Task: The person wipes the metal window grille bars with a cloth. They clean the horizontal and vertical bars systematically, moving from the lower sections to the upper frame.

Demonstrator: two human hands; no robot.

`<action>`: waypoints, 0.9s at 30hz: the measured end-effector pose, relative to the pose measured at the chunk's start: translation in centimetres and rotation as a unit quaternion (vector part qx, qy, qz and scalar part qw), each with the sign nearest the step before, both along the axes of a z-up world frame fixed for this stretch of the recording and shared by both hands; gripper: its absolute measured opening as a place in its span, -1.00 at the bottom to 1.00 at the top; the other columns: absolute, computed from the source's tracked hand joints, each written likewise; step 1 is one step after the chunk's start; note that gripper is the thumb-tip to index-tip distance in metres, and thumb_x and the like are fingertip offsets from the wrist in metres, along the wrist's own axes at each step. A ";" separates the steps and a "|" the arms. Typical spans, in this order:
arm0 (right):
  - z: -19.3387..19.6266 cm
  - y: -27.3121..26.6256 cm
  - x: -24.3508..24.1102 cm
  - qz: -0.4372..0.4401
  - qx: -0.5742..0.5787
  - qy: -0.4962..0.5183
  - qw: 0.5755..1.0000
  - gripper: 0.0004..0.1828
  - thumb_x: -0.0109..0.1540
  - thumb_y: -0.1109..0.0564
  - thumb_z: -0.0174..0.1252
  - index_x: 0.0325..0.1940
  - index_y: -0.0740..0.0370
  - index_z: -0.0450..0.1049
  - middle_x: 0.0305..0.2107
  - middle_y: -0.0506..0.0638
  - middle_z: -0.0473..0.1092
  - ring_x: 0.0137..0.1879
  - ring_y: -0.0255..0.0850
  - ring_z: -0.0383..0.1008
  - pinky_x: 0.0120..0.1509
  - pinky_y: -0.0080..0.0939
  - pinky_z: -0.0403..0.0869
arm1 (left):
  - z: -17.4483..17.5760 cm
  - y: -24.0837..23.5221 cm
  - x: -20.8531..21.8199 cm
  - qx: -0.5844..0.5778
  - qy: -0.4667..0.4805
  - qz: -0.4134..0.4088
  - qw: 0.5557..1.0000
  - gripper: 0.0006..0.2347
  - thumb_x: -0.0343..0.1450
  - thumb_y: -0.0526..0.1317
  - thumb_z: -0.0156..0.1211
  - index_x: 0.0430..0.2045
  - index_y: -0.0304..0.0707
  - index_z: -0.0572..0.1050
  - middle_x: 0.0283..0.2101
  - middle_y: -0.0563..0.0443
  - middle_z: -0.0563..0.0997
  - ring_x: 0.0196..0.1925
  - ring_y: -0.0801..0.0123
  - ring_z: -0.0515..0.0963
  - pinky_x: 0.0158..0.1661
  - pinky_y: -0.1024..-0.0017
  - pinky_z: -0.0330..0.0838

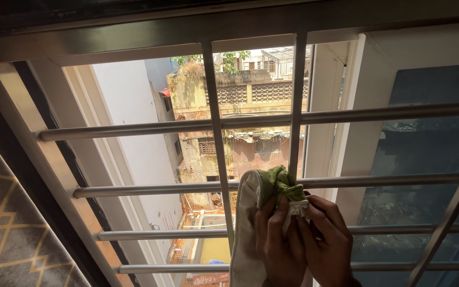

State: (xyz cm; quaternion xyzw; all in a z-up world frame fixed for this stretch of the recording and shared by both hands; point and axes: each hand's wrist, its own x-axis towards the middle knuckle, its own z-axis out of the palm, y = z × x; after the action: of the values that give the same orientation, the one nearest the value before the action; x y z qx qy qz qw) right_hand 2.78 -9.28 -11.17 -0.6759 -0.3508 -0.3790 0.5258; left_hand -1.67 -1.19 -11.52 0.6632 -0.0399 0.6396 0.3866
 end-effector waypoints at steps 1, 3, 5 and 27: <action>-0.2 0.0 0.0 0.006 -0.001 0.009 1.000 -0.67 0.22 0.34 0.20 0.08 0.33 0.53 0.06 0.16 0.45 0.15 -0.06 0.59 0.08 -0.20 0.62 | -0.1 -0.1 -0.1 -0.001 -0.002 0.004 1.000 -0.70 0.45 -0.36 0.17 0.09 -0.41 0.53 0.10 -0.32 0.57 0.15 -0.10 0.63 0.11 0.16 0.55; -0.6 -0.1 0.0 0.009 -0.002 0.018 1.000 -0.66 0.22 0.35 0.20 0.09 0.33 0.53 0.06 0.15 0.44 0.15 -0.07 0.59 0.08 -0.21 0.63 | -0.4 -0.1 -0.1 -0.001 -0.003 0.006 1.000 -0.71 0.46 -0.36 0.17 0.08 -0.41 0.53 0.11 -0.32 0.57 0.16 -0.10 0.63 0.12 0.15 0.54; -1.1 -0.2 0.1 0.022 -0.004 0.047 0.999 -0.64 0.22 0.36 0.20 0.11 0.32 0.53 0.06 0.14 0.44 0.14 -0.08 0.60 0.08 -0.21 0.64 | -0.7 0.0 -0.2 0.011 -0.002 0.025 1.000 -0.72 0.46 -0.36 0.18 0.06 -0.42 0.52 0.10 -0.32 0.60 0.17 -0.11 0.62 0.16 0.12 0.50; -0.2 0.1 0.0 0.099 0.066 0.176 0.977 -0.70 0.25 0.31 0.22 0.07 0.32 0.58 -0.03 0.07 0.55 0.04 -0.20 0.65 0.06 -0.26 0.65 | 1.4 0.3 -0.8 -0.201 0.075 -0.118 0.970 -0.75 0.41 -0.35 0.27 -0.04 -0.33 0.53 -0.23 -0.14 0.73 -0.22 0.31 0.76 -0.25 0.41 0.65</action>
State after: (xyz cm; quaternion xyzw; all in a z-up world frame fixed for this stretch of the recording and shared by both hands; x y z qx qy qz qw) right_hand 2.81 -9.15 -11.42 -0.6578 -0.2921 -0.2225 0.6577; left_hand -2.46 -0.88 -10.16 0.6085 0.0404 0.5332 0.5863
